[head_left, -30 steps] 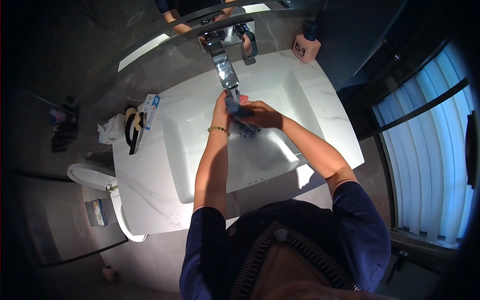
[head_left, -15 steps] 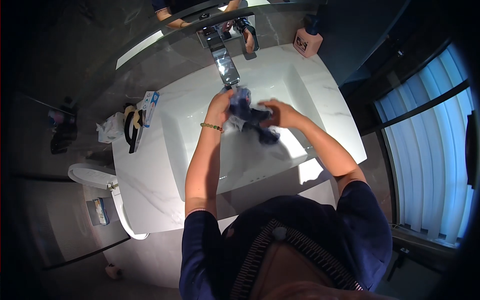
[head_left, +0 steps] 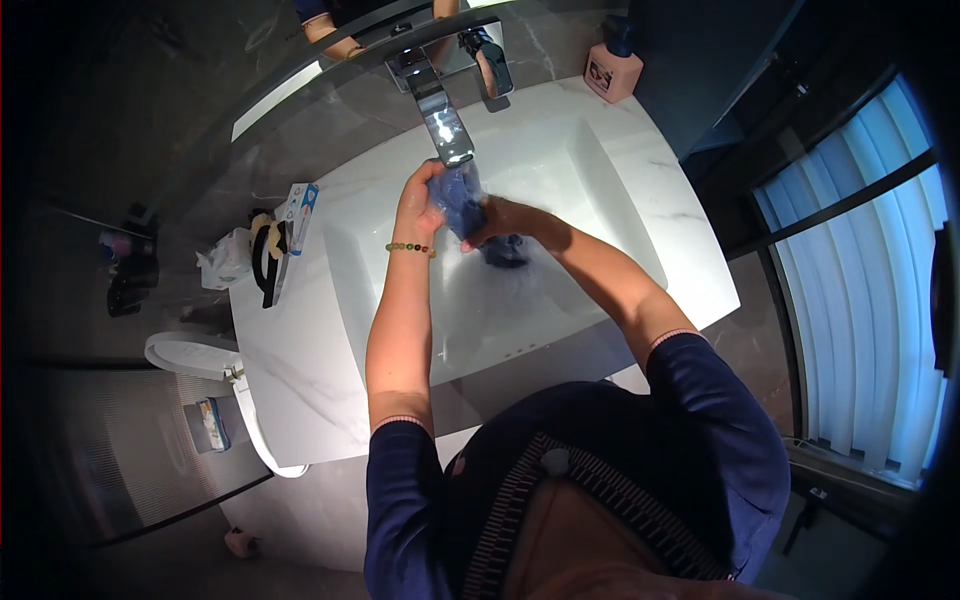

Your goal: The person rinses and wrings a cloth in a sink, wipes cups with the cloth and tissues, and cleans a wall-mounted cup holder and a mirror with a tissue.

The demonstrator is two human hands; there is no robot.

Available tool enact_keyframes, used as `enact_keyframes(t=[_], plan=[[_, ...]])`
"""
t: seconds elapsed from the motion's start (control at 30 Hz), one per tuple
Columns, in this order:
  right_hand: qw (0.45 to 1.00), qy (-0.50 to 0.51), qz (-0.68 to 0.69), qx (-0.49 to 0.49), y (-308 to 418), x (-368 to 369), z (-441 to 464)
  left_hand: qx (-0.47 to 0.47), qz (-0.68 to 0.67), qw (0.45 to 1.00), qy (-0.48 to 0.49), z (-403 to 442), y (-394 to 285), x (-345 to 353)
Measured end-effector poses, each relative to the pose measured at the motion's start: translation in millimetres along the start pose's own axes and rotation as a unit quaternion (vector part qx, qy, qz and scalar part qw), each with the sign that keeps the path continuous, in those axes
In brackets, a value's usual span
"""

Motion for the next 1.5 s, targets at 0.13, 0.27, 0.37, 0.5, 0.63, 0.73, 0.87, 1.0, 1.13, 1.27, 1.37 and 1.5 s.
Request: enact_keyframes(t=[0.13, 0.27, 0.37, 0.5, 0.63, 0.73, 0.87, 1.0, 1.13, 1.27, 1.37, 1.5], plan=[[0.998, -0.041, -0.042, 0.037, -18, -14, 13, 0.019, 0.043, 0.999, -0.010, -13, -12, -1], [0.992, -0.065, -0.097, 0.050, 0, -28, 18, -0.019, 0.161, 0.987, -0.020, -34, -31, -34], [0.969, -0.118, -0.146, 0.158, 12, -36, 15, -0.003, 0.369, 0.922, -0.122, -41, -46, -78], [0.975, -0.152, -0.132, 0.098, 41, -36, 11, -0.048, 0.348, 0.924, -0.152, -32, -11, -133], [0.978, -0.159, -0.134, -0.021, 58, -31, 8, -0.160, 0.072, 0.976, -0.130, -47, 50, -79], [0.959, -0.125, -0.233, -0.098, 58, -18, 7, -0.130, -0.067, 0.988, 0.043, -26, 70, -35], [0.968, -0.114, -0.175, -0.137, 93, 0, -33, -0.091, -0.226, 0.962, 0.121, 7, 77, -25], [0.987, -0.126, 0.011, -0.096, 75, -17, -45, -0.057, -0.201, 0.978, 0.027, 15, 86, -34], [0.969, -0.170, 0.177, -0.039, 43, -41, -43, -0.018, -0.131, 0.987, -0.087, 16, 85, -41], [0.944, -0.269, 0.190, -0.018, 9, -63, -41, 0.016, -0.166, 0.982, -0.083, 8, 79, -24], [0.926, -0.294, 0.217, -0.089, -12, -65, -31, 0.109, -0.079, 0.971, -0.197, -9, 59, -31], [0.880, -0.336, 0.335, 0.010, -41, -56, -22, 0.225, 0.068, 0.946, -0.222, -10, 40, -53]])
Point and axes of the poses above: each hand's wrist, its own z-axis towards the middle knuckle, its own x-axis out of the palm, y = z × x, the point moved 10 cm from there along z, towards the middle knuckle, and after that the axes turned 8 degrees about x, right-handed, at the moved point
